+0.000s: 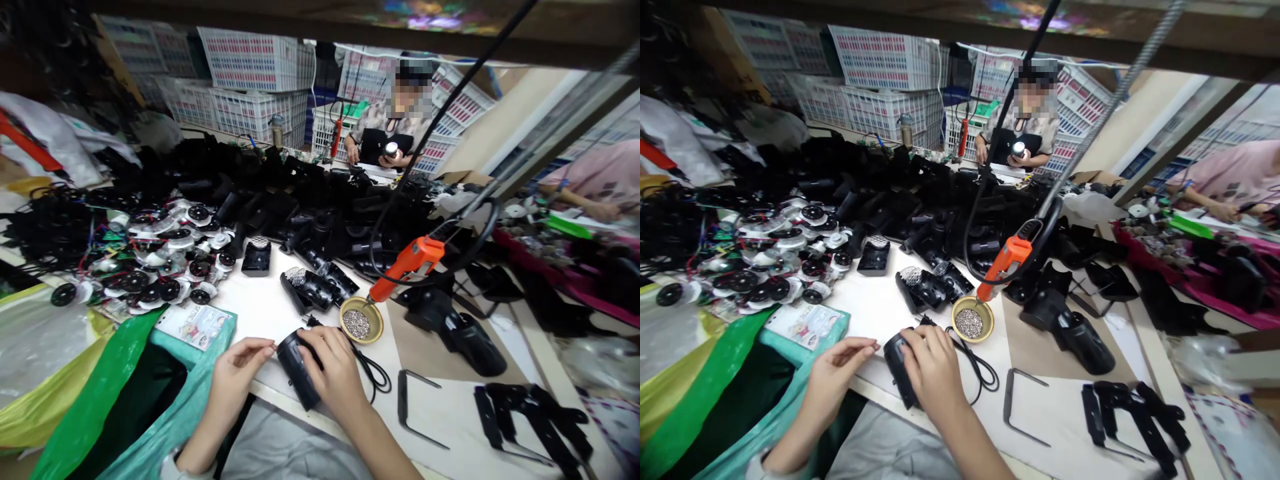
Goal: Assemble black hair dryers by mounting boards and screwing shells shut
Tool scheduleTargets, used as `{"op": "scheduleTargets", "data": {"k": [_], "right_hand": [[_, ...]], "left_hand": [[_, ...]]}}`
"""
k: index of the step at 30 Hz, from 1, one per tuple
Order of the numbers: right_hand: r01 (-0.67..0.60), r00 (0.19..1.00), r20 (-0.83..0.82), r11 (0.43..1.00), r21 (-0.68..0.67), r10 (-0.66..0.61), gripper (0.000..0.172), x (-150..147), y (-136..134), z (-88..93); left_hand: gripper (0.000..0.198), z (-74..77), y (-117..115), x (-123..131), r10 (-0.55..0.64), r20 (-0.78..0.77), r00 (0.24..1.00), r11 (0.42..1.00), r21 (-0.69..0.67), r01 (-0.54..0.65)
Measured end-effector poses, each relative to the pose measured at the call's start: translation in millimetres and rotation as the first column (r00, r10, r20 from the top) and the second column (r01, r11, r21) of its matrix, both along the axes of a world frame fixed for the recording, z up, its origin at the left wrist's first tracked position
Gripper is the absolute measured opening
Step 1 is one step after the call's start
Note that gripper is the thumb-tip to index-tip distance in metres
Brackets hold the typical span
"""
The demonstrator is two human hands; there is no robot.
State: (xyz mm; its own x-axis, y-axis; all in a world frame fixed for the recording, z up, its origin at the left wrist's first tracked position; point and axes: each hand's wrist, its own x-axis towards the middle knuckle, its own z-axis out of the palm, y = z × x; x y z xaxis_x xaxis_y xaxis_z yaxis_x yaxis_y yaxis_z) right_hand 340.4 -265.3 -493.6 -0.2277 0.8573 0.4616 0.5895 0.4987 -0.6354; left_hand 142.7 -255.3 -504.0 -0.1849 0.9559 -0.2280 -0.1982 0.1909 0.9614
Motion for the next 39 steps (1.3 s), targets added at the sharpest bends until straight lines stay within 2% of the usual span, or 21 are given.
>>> {"op": "scheduleTargets", "data": {"k": [4,7,10,14,17,21,25,29,34,36,39], "right_hand": [[-0.136,0.988,-0.056,0.978,0.161,0.147,0.026,-9.4,-4.3,6.3],[-0.167,0.974,-0.111,0.957,0.235,0.197,0.035,-10.1,-6.7,7.4],[-0.176,0.968,-0.129,0.947,0.269,0.217,0.038,-5.8,-7.5,7.6],[-0.168,0.969,-0.135,0.953,0.25,0.206,0.036,1.5,-8.3,8.5],[-0.173,0.971,-0.134,0.968,0.181,0.198,0.029,5.7,-8.6,9.4],[-0.165,0.972,-0.16,0.985,0.044,0.17,0.02,8.0,-7.0,11.4],[-0.053,0.964,-0.265,0.991,-0.126,0.018,0.015,7.1,1.3,7.9],[0.006,0.94,-0.324,0.954,-0.301,-0.109,0.017,3.8,14.5,-5.7],[-0.019,0.898,-0.397,0.884,-0.467,-0.19,0.014,1.1,25.3,-19.8],[-0.046,0.862,-0.451,0.849,-0.526,-0.233,0.012,3.0,28.2,-22.5],[-0.095,0.796,-0.529,0.803,-0.589,-0.293,0.017,8.7,32.3,-24.1]], "left_hand": [[0.032,1.1,-12.3,20.6,-0.035,0.033,0.999,0.999,0.006,0.035],[0.033,4.4,-17.0,31.5,-0.051,0.078,0.996,0.999,0.007,0.05],[0.032,10.7,-19.3,35.2,-0.081,0.083,0.993,0.997,0.013,0.081],[0.022,19.3,-17.7,33.2,-0.154,0.003,0.988,0.987,0.052,0.154],[0.015,19.3,-15.1,30.9,-0.187,-0.09,0.978,0.975,0.106,0.196],[0.015,10.4,-14.2,24.4,-0.18,-0.23,0.956,0.958,0.178,0.224],[0.012,-1.4,-19.6,9.6,-0.116,-0.403,0.908,0.937,0.259,0.234],[0.019,-12.0,-29.7,-1.5,-0.062,-0.554,0.83,0.875,0.37,0.312],[0.034,-23.3,-34.9,4.1,0.088,-0.72,0.689,0.73,0.517,0.447],[0.034,-27.0,-33.6,8.9,0.107,-0.728,0.678,0.71,0.533,0.46],[0.034,-30.1,-30.0,15.0,0.123,-0.717,0.686,0.711,0.546,0.443]]}}
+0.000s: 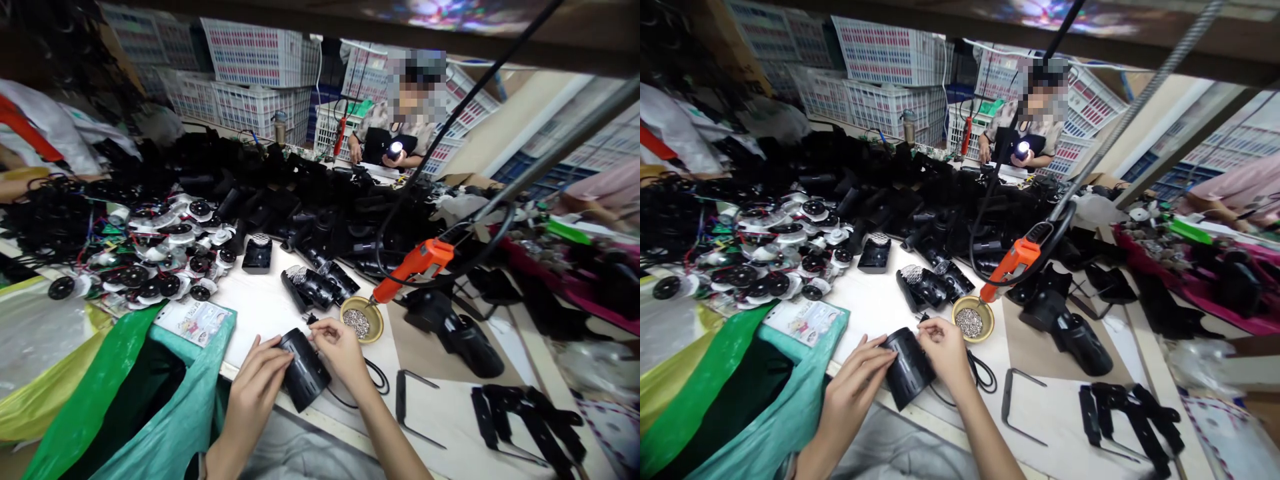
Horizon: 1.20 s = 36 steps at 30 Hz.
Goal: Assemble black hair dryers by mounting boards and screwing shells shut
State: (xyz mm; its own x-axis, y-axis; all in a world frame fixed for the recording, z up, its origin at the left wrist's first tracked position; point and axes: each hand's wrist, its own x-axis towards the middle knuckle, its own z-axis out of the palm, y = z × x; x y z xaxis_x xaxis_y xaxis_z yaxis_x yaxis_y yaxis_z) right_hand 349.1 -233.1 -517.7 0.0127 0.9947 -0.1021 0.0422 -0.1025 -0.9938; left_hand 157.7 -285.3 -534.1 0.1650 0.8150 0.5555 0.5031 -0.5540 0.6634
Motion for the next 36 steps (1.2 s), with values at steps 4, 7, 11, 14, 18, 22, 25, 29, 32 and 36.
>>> {"op": "scheduleTargets", "data": {"k": [4,7,11,14,18,22,25,29,32,36], "right_hand": [[0.031,0.993,-0.112,0.998,-0.057,-0.038,0.024,6.7,2.4,3.2],[0.044,0.983,-0.174,0.996,-0.08,-0.057,0.032,9.2,0.9,10.1],[0.022,0.962,-0.27,0.994,-0.11,-0.051,0.042,13.4,-2.7,22.7],[-0.021,0.939,-0.343,0.99,-0.143,-0.029,0.043,18.3,-4.6,30.3],[-0.037,0.913,-0.406,0.985,-0.169,-0.036,0.043,24.7,-5.4,33.7],[-0.018,0.913,-0.405,0.987,-0.157,-0.048,0.044,29.6,-5.5,34.2],[-0.021,0.934,-0.355,0.99,-0.139,-0.03,0.048,31.9,-5.6,33.3],[0.01,0.962,-0.269,0.994,-0.106,-0.039,0.043,29.2,-5.7,24.9],[0.057,0.978,-0.198,0.996,-0.074,-0.071,0.043,21.9,-5.9,12.6],[0.131,0.991,-0.016,0.991,0.021,-0.13,0.033,11.9,-8.8,-2.9]], "left_hand": [[0.033,1.1,5.9,5.9,0.005,0.019,1.0,1.0,-0.001,-0.005],[0.03,3.8,10.8,9.9,0.002,0.022,1.0,1.0,0.002,-0.002],[0.026,7.0,17.8,15.2,0.008,0.028,1.0,1.0,0.003,-0.008],[0.023,9.3,23.8,18.7,-0.004,0.03,1.0,1.0,-0.005,0.004],[0.021,12.6,31.7,23.2,-0.028,0.017,0.999,0.999,-0.022,0.029],[0.021,16.0,38.0,26.4,-0.071,-0.004,0.997,0.996,-0.045,0.071],[0.02,18.8,41.4,26.7,-0.094,-0.012,0.995,0.994,-0.06,0.094],[0.018,21.9,43.7,25.4,-0.106,-0.012,0.994,0.992,-0.072,0.105],[0.017,22.9,44.1,25.0,-0.102,-0.003,0.995,0.992,-0.076,0.102],[0.015,21.9,44.1,26.1,-0.09,0.015,0.996,0.992,-0.083,0.091]]}}
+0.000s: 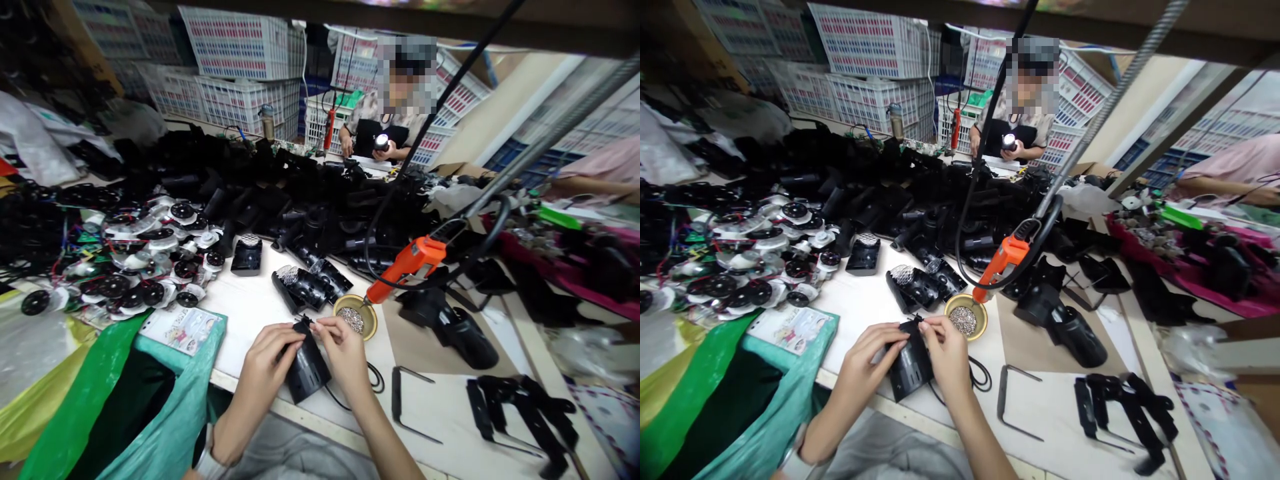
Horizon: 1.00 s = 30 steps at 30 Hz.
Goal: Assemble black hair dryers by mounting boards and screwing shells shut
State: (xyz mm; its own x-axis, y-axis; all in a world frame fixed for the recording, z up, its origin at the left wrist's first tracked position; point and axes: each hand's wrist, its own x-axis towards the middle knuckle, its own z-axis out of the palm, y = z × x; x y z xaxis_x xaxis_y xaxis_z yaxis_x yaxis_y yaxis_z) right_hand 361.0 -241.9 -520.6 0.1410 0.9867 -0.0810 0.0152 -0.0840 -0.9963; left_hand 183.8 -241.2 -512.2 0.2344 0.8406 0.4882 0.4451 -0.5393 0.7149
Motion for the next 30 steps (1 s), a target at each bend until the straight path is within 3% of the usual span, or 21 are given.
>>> {"op": "scheduleTargets", "data": {"k": [6,15,18,20,23,30], "right_hand": [[-0.02,0.968,0.252,0.996,0.091,-0.003,0.024,-3.8,-6.1,-8.7],[-0.156,0.924,0.37,0.978,0.141,0.094,0.027,0.7,-13.2,2.1],[-0.198,0.901,0.411,0.974,0.109,0.137,0.035,0.6,-24.9,9.7],[-0.221,0.876,0.449,0.974,0.046,0.177,0.055,-1.9,-32.8,13.8],[-0.222,0.85,0.478,0.973,-0.06,0.223,0.072,-7.9,-40.1,15.9],[-0.176,0.874,0.446,0.981,-0.079,0.193,0.069,-15.9,-41.4,5.5]], "left_hand": [[0.016,-3.4,-1.4,0.5,0.017,0.044,0.999,1.0,-0.012,-0.017],[0.02,-20.3,-12.0,7.6,0.114,0.184,0.976,0.993,-0.032,-0.11],[0.017,-27.9,-13.0,12.1,0.175,0.237,0.956,0.984,-0.084,-0.159],[0.013,-31.0,-11.0,11.1,0.198,0.272,0.942,0.978,-0.125,-0.17],[0.01,-32.1,-5.1,-0.4,0.206,0.307,0.929,0.974,-0.152,-0.165],[0.014,-25.5,-3.3,-36.6,0.099,0.146,0.984,0.995,-0.027,-0.096]]}}
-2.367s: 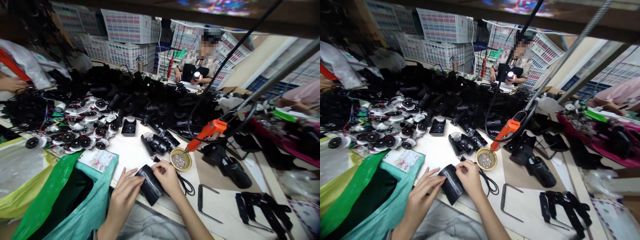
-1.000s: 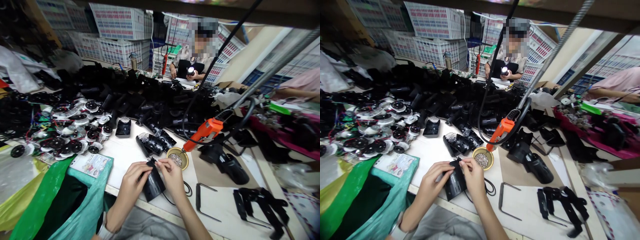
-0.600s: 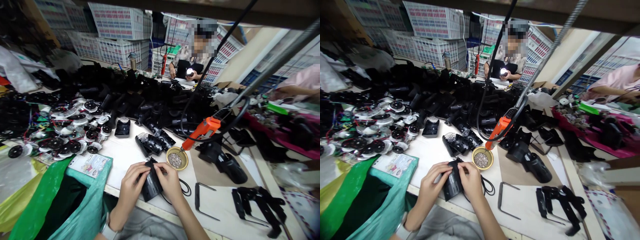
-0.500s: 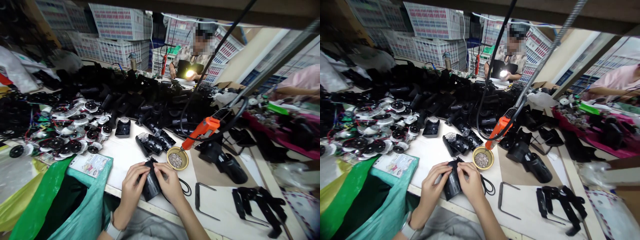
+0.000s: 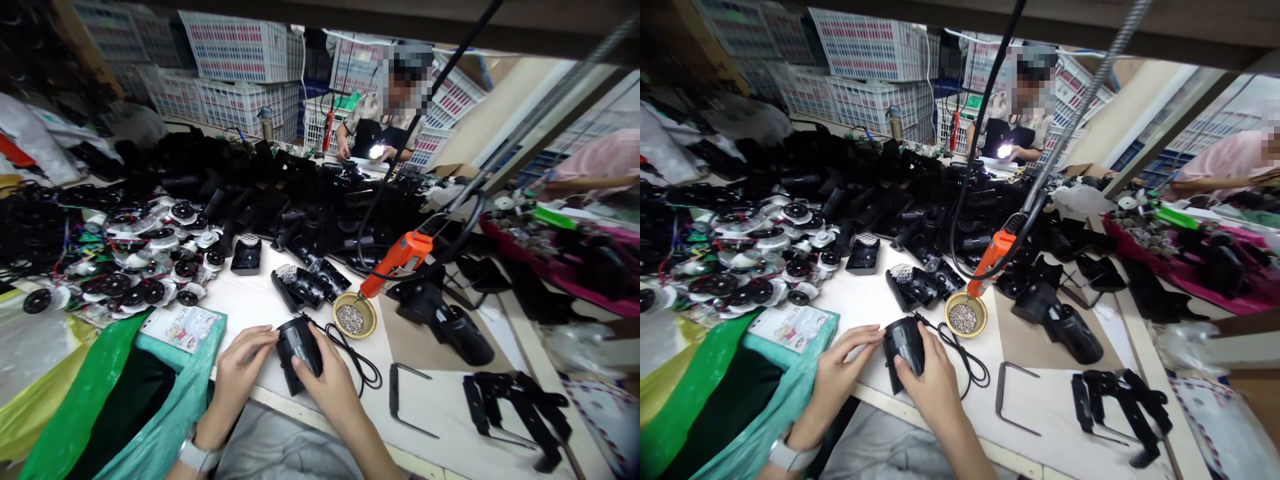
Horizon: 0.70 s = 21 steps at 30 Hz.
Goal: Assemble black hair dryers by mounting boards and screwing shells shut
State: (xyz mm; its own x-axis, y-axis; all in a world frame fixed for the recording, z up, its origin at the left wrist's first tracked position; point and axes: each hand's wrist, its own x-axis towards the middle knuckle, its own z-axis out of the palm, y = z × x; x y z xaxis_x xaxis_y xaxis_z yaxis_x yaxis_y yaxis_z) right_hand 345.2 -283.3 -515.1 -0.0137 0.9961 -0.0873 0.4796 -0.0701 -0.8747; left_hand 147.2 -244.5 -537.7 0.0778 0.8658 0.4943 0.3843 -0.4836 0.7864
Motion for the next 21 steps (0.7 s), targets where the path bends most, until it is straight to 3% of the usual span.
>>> {"op": "scheduleTargets", "data": {"k": [5,10,13,16,21], "right_hand": [[-0.001,1.0,0.001,1.0,0.014,0.001,0.067,-0.3,0.3,-3.4],[-0.002,0.999,0.034,1.0,0.024,0.001,0.065,-1.9,-1.2,-2.9],[-0.038,0.988,0.156,0.995,0.088,0.024,0.061,0.4,-2.3,6.9],[-0.055,0.925,0.38,0.989,0.135,-0.001,0.038,11.6,5.2,26.4],[0.005,0.807,0.591,1.0,-0.005,-0.001,0.022,45.7,45.4,48.7]], "left_hand": [[0.036,1.8,-9.4,0.9,-0.051,-0.164,0.985,0.991,0.113,0.071],[0.053,-6.0,-15.7,4.7,-0.114,-0.225,0.968,0.988,0.079,0.135],[0.052,-10.8,-15.1,8.5,-0.062,-0.168,0.984,0.996,-0.068,0.051],[0.06,-10.6,-8.7,12.9,-0.064,-0.114,0.991,0.952,-0.305,0.026],[0.062,1.4,3.8,14.9,-0.191,-0.122,0.974,0.866,-0.487,0.109]]}}
